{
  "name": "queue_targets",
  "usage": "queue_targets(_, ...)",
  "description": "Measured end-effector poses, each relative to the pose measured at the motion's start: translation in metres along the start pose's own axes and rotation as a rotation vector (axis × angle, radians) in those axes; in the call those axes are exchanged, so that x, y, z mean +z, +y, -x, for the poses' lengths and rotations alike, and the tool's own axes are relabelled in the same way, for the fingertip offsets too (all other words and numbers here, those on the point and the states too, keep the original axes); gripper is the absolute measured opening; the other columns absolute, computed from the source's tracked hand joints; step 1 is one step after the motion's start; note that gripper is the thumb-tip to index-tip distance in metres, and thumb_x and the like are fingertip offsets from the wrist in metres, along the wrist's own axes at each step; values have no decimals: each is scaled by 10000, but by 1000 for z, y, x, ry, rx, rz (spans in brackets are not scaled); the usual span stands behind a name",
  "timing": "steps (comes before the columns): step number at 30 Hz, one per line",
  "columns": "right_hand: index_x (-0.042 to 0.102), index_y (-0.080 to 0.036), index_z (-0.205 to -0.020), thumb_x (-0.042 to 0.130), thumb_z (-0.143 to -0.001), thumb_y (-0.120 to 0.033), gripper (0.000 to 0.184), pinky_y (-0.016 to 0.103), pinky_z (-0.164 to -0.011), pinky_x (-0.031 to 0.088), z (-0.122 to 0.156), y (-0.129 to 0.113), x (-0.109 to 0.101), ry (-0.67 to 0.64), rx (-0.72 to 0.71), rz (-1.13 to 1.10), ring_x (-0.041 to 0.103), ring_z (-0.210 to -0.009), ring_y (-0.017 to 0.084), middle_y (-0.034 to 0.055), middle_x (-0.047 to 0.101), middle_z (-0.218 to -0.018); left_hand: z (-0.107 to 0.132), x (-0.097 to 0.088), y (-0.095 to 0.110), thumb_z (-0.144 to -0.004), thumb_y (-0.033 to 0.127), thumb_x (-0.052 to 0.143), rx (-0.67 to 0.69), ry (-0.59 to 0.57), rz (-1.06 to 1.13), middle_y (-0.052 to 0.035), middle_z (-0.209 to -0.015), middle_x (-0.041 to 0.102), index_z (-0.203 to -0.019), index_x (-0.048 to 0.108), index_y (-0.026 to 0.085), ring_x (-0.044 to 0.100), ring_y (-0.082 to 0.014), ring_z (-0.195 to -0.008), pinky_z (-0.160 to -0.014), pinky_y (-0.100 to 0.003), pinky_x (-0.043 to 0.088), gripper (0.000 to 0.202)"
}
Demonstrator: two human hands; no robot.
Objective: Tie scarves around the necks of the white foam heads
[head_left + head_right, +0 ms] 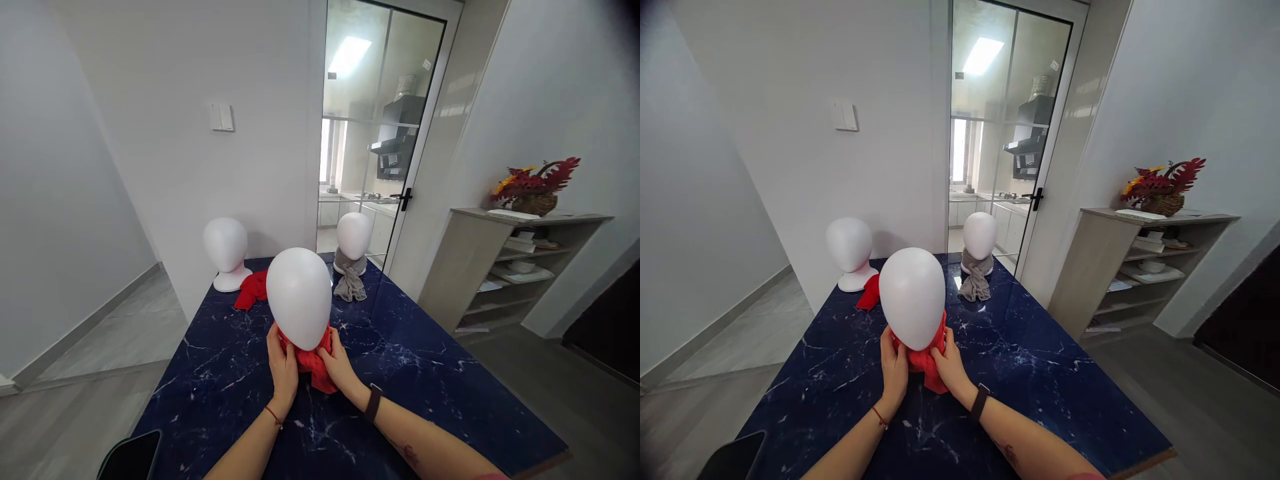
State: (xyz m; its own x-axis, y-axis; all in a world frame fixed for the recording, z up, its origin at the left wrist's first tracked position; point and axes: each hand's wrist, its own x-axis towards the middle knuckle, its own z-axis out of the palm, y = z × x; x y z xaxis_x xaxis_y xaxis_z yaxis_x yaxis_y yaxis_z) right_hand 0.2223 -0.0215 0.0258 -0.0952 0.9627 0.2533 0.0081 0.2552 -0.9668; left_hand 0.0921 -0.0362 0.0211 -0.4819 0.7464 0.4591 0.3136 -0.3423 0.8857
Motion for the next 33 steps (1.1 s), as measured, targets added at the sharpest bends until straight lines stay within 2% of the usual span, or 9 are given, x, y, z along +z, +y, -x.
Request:
queue_targets(3, 435, -200, -1092, 486, -767, -202, 328, 307, -829, 443, 2, -1, -2, -11, -36, 154, 594, -921, 184, 49, 632, -1042, 1, 0, 0, -887, 320, 415, 2, 2, 1, -78, -1303, 448, -1297, 390, 228, 403, -201, -1214, -1051, -386, 287, 421)
queue_targets(6, 441, -199, -1077, 512, -786, -266, 307, 286, -735, 456, 3, -3, -4, -3, -12, 294, 624, -842, 200, 54, 660, -956, 1, 0, 0, -888, 308, 404, 4, -2, 25, -77, -1297, 450, -1295, 392, 228, 406, -199, -1206, -1046, -383, 292, 415)
queue_targets(12, 471, -194, -1075, 542, -796, -377, 341, 246, -581, 389, 5, -6, -6, 22, 68, 582, 643, -712, 219, 61, 677, -820, 1, 0, -2, -876, 293, 402, -4, 14, 27, -82, -1278, 458, -1280, 403, 218, 414, -205, -1193, -1036, -386, 300, 411)
queue_targets(17, 543, -181, -959, 509, -816, -481, 334, 257, -585, 366, 7, -12, -7, 20, 48, 751, 652, -729, 251, 90, 683, -787, 1, 1, -1, -869, 279, 407, -27, 20, 32, -79, -1260, 468, -1260, 415, 219, 425, -203, -1179, -1029, -381, 308, 396)
queue_targets(20, 582, -181, -922, 507, -818, -480, 325, 277, -636, 403, 6, -12, -7, 7, 32, 671, 655, -789, 264, 104, 693, -836, 0, 1, -1, -865, 277, 412, -41, 29, 30, -78, -1247, 473, -1246, 425, 217, 428, -204, -1172, -1028, -384, 308, 385)
queue_targets(26, 592, -166, -1082, 572, -783, -406, 384, 339, -864, 444, 0, -3, -4, -57, 53, 205, 610, -996, 240, 100, 652, -1105, 0, 1, -3, -871, 285, 405, -28, 32, 15, -86, -1240, 470, -1250, 417, 208, 426, -209, -1171, -1030, -392, 305, 388)
queue_targets(33, 637, -123, -1005, 633, -723, -397, 394, 373, -870, 458, -2, 3, -4, -77, 189, 14, 614, -965, 254, 106, 674, -1052, 1, 0, -2, -866, 265, 405, -14, 38, -28, -90, -1245, 463, -1257, 403, 210, 417, -214, -1182, -1035, -403, 298, 395)
